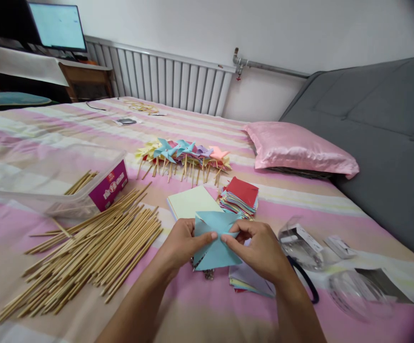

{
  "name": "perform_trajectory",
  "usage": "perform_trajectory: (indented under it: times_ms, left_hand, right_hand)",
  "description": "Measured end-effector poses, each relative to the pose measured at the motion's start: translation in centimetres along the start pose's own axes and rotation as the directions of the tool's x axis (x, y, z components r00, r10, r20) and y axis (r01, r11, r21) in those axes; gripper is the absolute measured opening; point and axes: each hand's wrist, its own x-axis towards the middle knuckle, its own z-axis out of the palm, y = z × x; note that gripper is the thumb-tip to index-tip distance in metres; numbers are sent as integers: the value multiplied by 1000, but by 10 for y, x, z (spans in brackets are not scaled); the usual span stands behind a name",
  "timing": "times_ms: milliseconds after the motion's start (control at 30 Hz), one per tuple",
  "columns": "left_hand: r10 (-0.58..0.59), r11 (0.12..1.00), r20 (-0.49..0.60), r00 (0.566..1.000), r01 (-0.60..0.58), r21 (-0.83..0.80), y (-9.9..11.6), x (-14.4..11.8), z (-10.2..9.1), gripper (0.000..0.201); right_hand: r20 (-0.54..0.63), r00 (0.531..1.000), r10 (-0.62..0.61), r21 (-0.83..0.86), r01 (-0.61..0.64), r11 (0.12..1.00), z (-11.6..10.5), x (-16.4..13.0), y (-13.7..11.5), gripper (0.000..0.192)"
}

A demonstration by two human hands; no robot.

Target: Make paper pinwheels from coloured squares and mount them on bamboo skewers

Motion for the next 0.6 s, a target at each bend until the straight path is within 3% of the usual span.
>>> perform_trajectory:
  times_ms: [167, 367, 600]
  left_hand:
    - [29, 999, -66, 997, -32, -33, 1, 1, 1, 31]
    - [86, 989, -135, 987, -101, -106, 4, 0, 4, 33]
    - [92, 987, -121, 988, -107, -119, 4, -3, 7, 30]
  right_hand:
    - [-34, 999, -4, 92, 7, 996, 1, -1, 0, 11]
    - [-67, 997, 30, 390, -2, 921, 8, -1, -4, 56]
    - [-118, 991, 70, 519, 2, 855, 15, 2, -3, 63]
